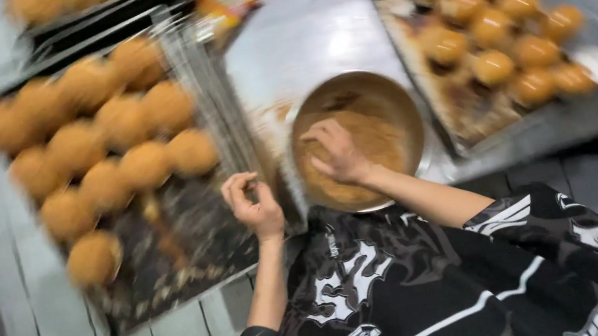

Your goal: Coating baked buns with a brown powder and arranging them on a tray in a bakery.

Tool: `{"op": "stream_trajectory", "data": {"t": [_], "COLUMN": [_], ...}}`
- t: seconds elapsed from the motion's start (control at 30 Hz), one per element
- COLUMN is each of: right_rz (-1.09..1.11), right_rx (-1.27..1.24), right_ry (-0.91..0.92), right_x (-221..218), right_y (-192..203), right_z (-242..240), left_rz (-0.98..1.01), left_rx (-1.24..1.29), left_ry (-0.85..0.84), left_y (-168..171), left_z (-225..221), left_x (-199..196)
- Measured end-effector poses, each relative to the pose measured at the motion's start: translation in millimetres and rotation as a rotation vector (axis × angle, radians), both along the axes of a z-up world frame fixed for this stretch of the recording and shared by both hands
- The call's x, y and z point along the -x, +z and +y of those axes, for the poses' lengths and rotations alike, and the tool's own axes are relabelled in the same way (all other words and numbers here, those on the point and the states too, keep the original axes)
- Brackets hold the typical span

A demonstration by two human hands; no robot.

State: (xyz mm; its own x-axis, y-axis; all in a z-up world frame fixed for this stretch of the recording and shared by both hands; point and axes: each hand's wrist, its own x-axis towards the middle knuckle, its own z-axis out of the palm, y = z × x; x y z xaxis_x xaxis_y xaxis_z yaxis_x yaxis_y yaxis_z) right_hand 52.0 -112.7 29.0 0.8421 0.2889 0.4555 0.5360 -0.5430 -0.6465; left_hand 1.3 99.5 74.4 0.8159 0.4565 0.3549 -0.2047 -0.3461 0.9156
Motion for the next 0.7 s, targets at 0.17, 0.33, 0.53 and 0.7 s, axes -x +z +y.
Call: {"op": "stream_trajectory", "data": {"t": [0.17,0.33,0.53,0.7], "right_rz": [-0.015,0.035,0.511,0.802], "right_rx": [0.032,0.221,0.231,0.405], "right_ry": [-0.609,-1.109,-1.314,-1.134], "right_x": [12.8,15.0,-3.8,-32.4], "right_y": [-39.3,-73.6,-100.2,-104.8], "right_z": [-161.0,-277.4,-365.2,-391.3], "left_rz": [0.297,0.514,0.670,0.715], "left_rx": [0.229,0.309,0.259,0.329], "left_ry": [-0.293,-0.414,-0.473,-0.410], "left_y": [-70.6,-76.6,-82.9,-91.5], "left_z": [-88.4,-154.1,-186.2,-183.6], "left_x": [-23.1,-26.7,-21.7,-14.3]}}
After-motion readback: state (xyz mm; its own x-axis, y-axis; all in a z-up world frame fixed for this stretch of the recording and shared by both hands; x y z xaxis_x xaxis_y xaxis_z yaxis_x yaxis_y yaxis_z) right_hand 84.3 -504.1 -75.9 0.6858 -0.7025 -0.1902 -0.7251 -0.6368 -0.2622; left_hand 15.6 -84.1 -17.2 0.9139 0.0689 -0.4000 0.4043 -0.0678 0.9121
